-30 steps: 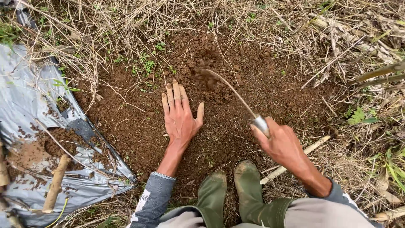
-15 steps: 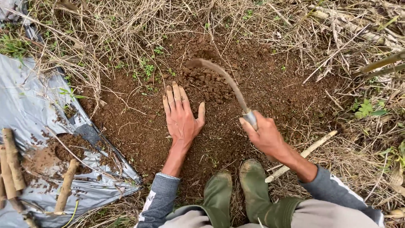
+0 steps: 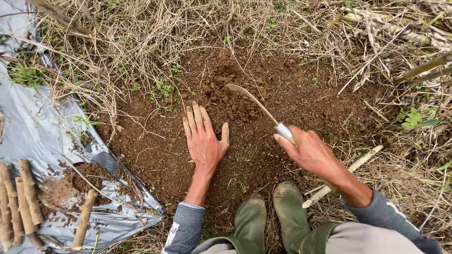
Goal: The person uses a sickle to break up and loosen the soil in a garden bed. They repeatedly strike the ground with the tool and use their hands to clear away dry grass and debris from the area.
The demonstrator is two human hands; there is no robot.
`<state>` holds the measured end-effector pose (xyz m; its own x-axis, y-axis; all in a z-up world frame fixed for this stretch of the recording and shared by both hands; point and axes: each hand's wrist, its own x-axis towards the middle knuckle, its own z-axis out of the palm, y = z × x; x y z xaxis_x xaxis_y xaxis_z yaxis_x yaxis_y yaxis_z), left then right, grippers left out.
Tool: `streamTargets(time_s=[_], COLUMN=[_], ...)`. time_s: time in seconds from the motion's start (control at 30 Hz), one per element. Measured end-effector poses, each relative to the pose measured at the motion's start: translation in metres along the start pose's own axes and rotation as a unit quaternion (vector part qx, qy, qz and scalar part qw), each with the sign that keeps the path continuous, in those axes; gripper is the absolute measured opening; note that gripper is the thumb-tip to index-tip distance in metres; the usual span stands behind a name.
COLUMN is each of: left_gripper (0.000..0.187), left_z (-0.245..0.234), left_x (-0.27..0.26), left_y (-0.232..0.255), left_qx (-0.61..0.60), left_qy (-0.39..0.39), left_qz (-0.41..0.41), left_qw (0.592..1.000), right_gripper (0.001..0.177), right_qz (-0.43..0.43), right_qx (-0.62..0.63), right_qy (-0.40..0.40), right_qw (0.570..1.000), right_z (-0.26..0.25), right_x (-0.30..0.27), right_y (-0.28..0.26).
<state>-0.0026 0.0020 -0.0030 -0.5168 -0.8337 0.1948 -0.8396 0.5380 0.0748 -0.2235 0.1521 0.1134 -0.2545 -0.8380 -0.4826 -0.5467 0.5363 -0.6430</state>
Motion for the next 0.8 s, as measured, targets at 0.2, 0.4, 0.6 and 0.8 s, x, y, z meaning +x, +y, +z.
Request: streamTargets(time_s=[0.2, 0.4, 0.6, 0.8], left_gripper=[0.083, 0.081, 0.082, 0.081], left_z=[0.002, -0.001, 0.001, 0.0], left_x=[0.001, 0.002, 0.001, 0.002], left_y=[0.001, 0.001, 0.001, 0.002], left_qx=[0.002, 0.013, 0.026, 0.013], left_qy=[-0.006, -0.006, -0.004, -0.005], left_qz=[-0.005, -0.002, -0.003, -0.004], left_qw=[1.0, 1.0, 1.0, 1.0], right_gripper=[0.023, 0.027, 0.024, 0.022], right_qz=[-0.125, -0.014, -0.08, -0.035], right_qx=[0.121, 0.033, 0.151, 0.111], right_qy=[0.104, 0.031, 0.027, 0.077], right_qw=[0.979, 0.999, 0.985, 0.99], right_z=[0.039, -0.002, 0.062, 0.004], right_x=[0.047, 0.006, 0.074, 0.029], right_y=[0.042, 0.014, 0.073, 0.052])
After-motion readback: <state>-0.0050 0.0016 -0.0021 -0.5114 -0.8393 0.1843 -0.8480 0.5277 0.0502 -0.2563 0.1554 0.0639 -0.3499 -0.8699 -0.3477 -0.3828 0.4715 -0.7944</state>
